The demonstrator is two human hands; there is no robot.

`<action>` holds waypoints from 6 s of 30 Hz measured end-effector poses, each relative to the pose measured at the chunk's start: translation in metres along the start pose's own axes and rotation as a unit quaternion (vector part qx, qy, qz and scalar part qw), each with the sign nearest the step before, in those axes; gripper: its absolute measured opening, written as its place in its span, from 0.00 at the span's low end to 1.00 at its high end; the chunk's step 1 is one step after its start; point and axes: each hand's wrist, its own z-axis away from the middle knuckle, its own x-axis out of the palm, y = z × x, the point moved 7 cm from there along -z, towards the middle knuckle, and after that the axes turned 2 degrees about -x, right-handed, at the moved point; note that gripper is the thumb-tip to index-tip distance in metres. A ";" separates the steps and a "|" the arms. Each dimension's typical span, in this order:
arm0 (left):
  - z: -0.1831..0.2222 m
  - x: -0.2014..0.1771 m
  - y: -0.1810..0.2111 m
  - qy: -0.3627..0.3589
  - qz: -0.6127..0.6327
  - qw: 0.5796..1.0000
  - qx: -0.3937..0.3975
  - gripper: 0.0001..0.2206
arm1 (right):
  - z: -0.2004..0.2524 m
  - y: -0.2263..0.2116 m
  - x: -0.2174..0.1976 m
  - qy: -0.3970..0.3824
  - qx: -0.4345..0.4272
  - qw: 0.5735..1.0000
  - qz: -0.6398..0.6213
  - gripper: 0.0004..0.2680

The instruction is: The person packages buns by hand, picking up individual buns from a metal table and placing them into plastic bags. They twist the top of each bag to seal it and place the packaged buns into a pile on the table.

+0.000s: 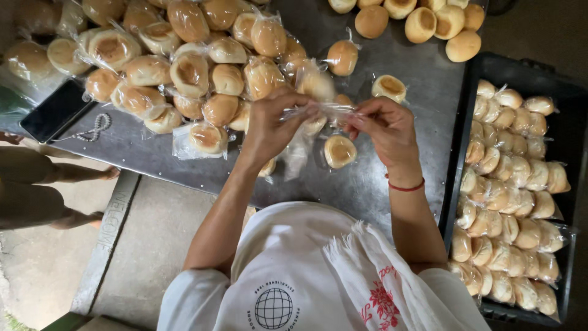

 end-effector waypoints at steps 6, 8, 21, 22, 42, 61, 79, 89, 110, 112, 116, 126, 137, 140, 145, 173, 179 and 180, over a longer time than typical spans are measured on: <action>0.011 0.018 -0.026 0.007 0.003 0.998 -0.060 0.09 | -0.001 0.035 0.000 0.015 0.021 0.998 -0.061 0.02; 0.006 0.024 -0.040 -0.005 -0.067 0.992 -0.105 0.08 | 0.000 0.041 0.009 0.003 -0.001 0.993 0.122 0.02; 0.037 0.080 -0.075 -0.213 0.231 0.911 -0.268 0.11 | -0.004 0.032 0.027 -0.045 -0.067 0.952 0.296 0.05; 0.038 0.081 -0.070 -0.213 0.231 0.910 -0.268 0.11 | -0.002 0.036 0.025 -0.045 -0.066 0.952 0.296 0.05; 0.025 0.047 -0.045 0.000 0.115 0.978 -0.173 0.10 | 0.018 0.015 0.041 -0.001 -0.204 0.896 0.394 0.09; 0.027 0.037 -0.069 -0.009 0.384 0.893 -0.236 0.08 | -0.002 -0.024 0.074 -0.072 -0.319 0.809 0.489 0.20; 0.001 0.031 -0.062 -0.058 0.164 0.969 -0.175 0.13 | -0.010 0.066 -0.013 0.102 0.076 0.975 0.181 0.12; 0.038 0.078 -0.116 -0.040 0.406 0.855 -0.320 0.05 | -0.013 0.021 0.040 -0.028 -0.201 0.913 0.354 0.07; 0.000 0.006 -0.081 0.125 -0.016 0.969 -0.210 0.19 | -0.246 0.269 -0.285 0.327 0.185 0.904 0.206 0.27; -0.008 0.012 -0.088 0.125 -0.011 0.972 -0.198 0.22 | -0.239 0.252 -0.251 0.308 0.157 0.917 0.198 0.25; -0.023 0.024 -0.096 0.103 0.056 0.959 -0.259 0.25 | -0.170 0.177 -0.133 0.135 0.077 0.962 -0.223 0.23; -0.022 0.015 -0.038 0.002 -0.063 0.991 -0.119 0.31 | -0.051 0.026 0.033 0.022 -0.090 0.987 0.133 0.26; 0.007 0.022 0.009 -0.007 -0.147 0.989 0.028 0.32 | -0.024 0.020 0.066 -0.175 -0.070 0.854 0.484 0.26; 0.003 0.009 0.007 -0.037 -0.120 0.991 -0.046 0.30 | -0.010 0.018 0.049 -0.145 -0.060 0.909 0.386 0.19; 0.007 0.032 0.039 -0.102 -0.059 0.993 0.029 0.32 | 0.001 0.039 0.063 -0.114 -0.294 0.787 0.530 0.20; 0.028 0.033 -0.082 -0.029 0.288 0.924 -0.249 0.08 | 0.002 0.019 0.071 -0.133 -0.107 0.894 0.415 0.03; 0.032 0.044 -0.050 -0.200 0.068 0.950 -0.231 0.09 | -0.006 0.020 0.056 -0.073 -0.161 0.877 0.447 0.03; 0.032 0.044 -0.042 -0.195 0.063 0.953 -0.225 0.09 | -0.007 0.031 0.049 -0.067 -0.105 0.931 0.343 0.03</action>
